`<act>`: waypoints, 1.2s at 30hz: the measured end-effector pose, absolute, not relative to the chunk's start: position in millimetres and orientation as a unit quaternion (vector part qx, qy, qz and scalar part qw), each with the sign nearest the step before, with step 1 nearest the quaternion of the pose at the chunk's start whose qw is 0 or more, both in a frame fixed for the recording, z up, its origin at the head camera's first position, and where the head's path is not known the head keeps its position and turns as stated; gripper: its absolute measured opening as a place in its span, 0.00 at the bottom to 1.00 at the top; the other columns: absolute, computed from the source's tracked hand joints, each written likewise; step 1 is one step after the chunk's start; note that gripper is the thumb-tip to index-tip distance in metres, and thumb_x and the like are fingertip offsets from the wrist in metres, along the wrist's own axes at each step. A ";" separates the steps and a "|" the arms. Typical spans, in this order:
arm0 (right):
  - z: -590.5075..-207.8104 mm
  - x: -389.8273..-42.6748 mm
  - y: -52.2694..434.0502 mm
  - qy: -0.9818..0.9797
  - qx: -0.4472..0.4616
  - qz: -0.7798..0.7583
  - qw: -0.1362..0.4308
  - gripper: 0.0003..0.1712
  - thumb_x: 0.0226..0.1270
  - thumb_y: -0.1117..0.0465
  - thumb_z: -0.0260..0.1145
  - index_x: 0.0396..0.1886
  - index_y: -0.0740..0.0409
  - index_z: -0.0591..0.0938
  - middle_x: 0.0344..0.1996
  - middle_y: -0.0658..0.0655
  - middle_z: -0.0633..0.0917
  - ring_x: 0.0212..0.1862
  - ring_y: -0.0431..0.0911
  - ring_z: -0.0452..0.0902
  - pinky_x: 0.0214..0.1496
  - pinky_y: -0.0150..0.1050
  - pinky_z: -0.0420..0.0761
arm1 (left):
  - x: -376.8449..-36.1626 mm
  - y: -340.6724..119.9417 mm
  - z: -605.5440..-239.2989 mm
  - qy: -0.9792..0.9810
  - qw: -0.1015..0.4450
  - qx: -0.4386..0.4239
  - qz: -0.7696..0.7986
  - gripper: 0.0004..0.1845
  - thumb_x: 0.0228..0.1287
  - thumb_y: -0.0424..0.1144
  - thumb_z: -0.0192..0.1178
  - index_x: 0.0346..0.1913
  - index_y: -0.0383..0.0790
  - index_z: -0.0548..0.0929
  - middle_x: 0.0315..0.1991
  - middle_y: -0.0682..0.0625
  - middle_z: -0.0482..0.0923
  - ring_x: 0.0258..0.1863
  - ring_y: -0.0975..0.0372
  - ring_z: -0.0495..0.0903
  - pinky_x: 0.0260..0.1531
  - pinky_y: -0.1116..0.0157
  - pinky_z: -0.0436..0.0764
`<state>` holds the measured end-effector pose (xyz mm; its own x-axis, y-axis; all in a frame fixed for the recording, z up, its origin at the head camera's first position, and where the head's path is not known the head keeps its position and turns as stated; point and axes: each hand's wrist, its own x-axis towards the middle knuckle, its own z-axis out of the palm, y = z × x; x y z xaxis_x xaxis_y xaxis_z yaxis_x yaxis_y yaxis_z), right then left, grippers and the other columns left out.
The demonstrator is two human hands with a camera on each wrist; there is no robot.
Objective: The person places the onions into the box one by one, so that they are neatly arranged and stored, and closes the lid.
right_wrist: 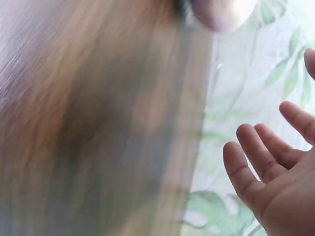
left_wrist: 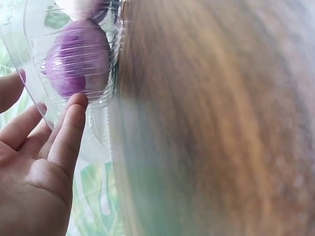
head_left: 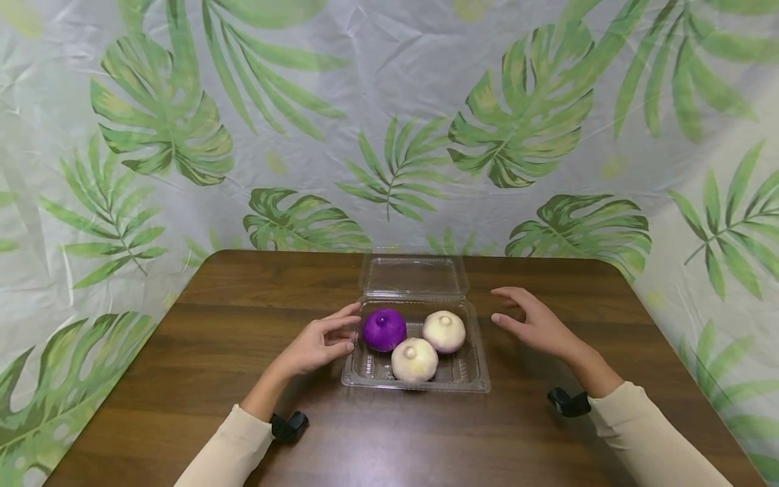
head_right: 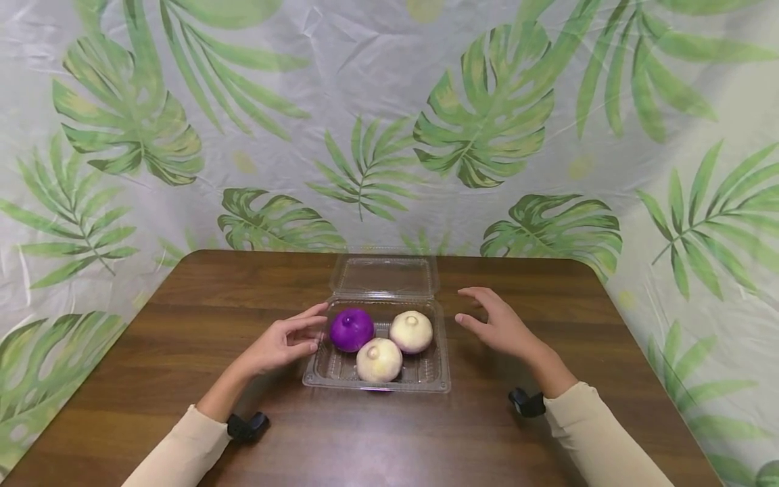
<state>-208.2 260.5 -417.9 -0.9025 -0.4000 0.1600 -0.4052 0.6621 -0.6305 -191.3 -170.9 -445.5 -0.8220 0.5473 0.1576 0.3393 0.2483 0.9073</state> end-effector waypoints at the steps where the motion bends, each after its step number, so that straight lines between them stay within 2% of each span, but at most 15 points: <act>1: -419.9 -208.8 263.7 -0.912 0.213 0.350 -0.002 0.29 0.75 0.53 0.59 0.70 0.60 0.68 0.67 0.65 0.71 0.63 0.65 0.72 0.52 0.57 0.81 | -191.3 -170.9 -445.4 0.783 0.096 0.282 0.545 0.29 0.64 0.25 0.61 0.67 0.21 0.69 0.78 0.36 0.55 0.59 0.38 0.79 0.60 0.61 0.83; 5: -423.9 -209.5 270.0 -0.916 0.193 0.351 -0.020 0.31 0.75 0.50 0.59 0.71 0.59 0.68 0.68 0.66 0.70 0.62 0.64 0.74 0.50 0.52 0.82 | -190.9 -170.9 -445.4 0.785 0.098 0.280 0.544 0.29 0.64 0.26 0.60 0.67 0.21 0.69 0.78 0.36 0.54 0.59 0.38 0.78 0.60 0.61 0.82; 11: -429.1 -213.4 267.1 -0.919 0.192 0.344 -0.031 0.31 0.74 0.51 0.61 0.70 0.61 0.69 0.67 0.68 0.70 0.59 0.63 0.77 0.48 0.53 0.84 | -190.8 -171.1 -445.6 0.789 0.100 0.276 0.540 0.29 0.65 0.26 0.60 0.67 0.22 0.68 0.78 0.37 0.54 0.60 0.39 0.78 0.60 0.62 0.82; 17: -433.5 -221.0 262.7 -0.921 0.201 0.330 -0.039 0.31 0.73 0.52 0.62 0.68 0.65 0.69 0.66 0.71 0.71 0.58 0.65 0.77 0.52 0.59 0.83 | -192.7 -171.6 -446.7 0.789 0.099 0.280 0.537 0.29 0.65 0.27 0.61 0.68 0.23 0.69 0.78 0.37 0.54 0.59 0.39 0.79 0.60 0.62 0.83; 28: -427.3 -231.8 259.0 -0.920 0.202 0.331 -0.057 0.32 0.75 0.50 0.59 0.70 0.65 0.68 0.67 0.71 0.69 0.58 0.63 0.77 0.51 0.57 0.83 | -193.4 -171.6 -446.8 0.786 0.097 0.284 0.540 0.29 0.65 0.26 0.61 0.67 0.22 0.69 0.78 0.36 0.54 0.59 0.38 0.79 0.60 0.61 0.83; 36: -419.3 -241.0 255.2 -0.918 0.188 0.339 -0.083 0.34 0.76 0.48 0.56 0.72 0.63 0.65 0.70 0.71 0.67 0.63 0.67 0.74 0.56 0.60 0.83 | -192.6 -171.7 -445.9 0.789 0.095 0.284 0.537 0.29 0.64 0.26 0.60 0.67 0.22 0.69 0.78 0.36 0.55 0.59 0.39 0.79 0.60 0.60 0.82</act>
